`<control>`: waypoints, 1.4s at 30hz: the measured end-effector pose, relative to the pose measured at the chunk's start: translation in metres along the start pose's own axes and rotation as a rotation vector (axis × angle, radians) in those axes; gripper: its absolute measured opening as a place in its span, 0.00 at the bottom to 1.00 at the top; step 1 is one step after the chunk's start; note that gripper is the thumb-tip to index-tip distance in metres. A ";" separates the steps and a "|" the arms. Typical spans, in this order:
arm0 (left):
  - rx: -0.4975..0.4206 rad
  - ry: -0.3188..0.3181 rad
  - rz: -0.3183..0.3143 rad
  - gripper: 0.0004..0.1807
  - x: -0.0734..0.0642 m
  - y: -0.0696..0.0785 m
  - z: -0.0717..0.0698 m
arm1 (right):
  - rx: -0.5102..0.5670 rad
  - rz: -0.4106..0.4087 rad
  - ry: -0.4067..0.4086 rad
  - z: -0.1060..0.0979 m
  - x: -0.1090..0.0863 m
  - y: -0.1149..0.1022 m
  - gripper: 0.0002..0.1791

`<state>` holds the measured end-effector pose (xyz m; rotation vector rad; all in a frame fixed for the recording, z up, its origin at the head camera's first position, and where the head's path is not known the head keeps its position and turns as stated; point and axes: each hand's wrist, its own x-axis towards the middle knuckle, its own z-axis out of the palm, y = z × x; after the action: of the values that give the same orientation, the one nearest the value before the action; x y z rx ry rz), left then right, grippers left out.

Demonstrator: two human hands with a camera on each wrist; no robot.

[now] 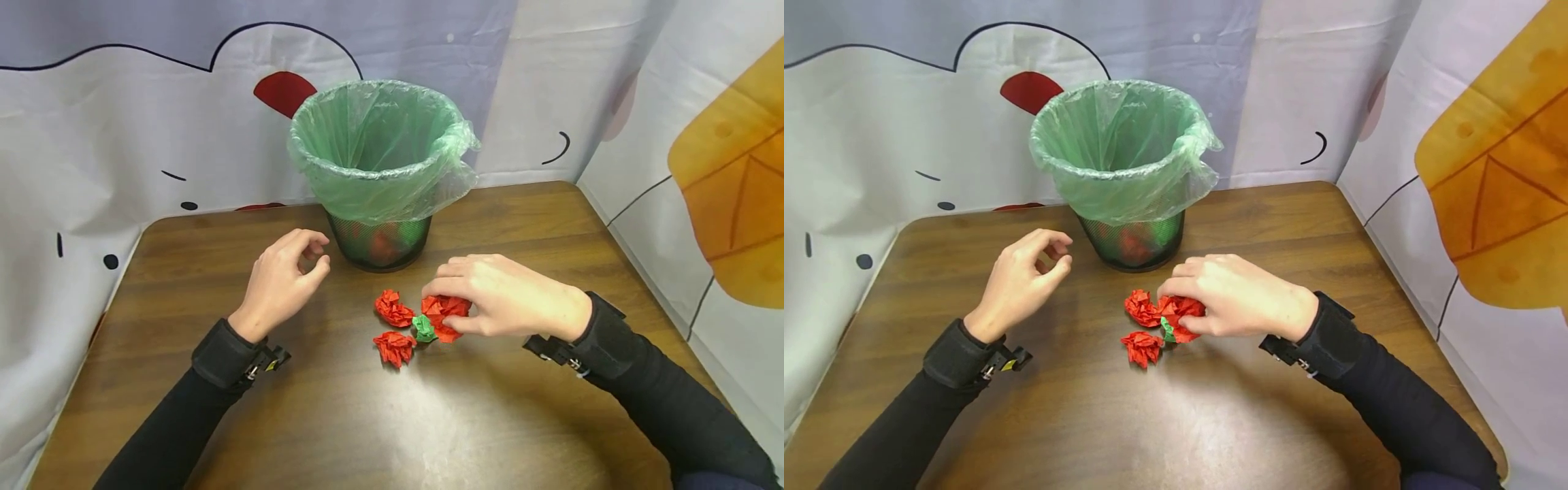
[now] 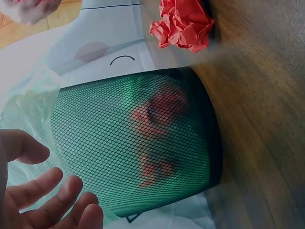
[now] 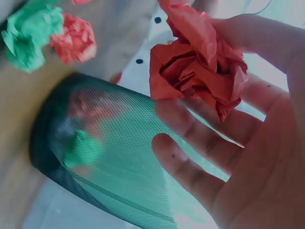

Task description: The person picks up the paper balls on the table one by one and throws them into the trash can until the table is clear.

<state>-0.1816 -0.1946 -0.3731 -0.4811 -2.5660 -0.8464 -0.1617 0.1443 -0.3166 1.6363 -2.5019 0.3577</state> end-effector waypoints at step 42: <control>-0.032 -0.066 -0.010 0.10 -0.021 -0.005 0.016 | -0.076 0.100 0.221 -0.135 0.074 0.056 0.20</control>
<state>-0.1702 -0.1930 -0.3970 -0.5142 -2.6203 -0.8899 -0.2456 0.1368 -0.1759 1.3660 -2.4057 0.4241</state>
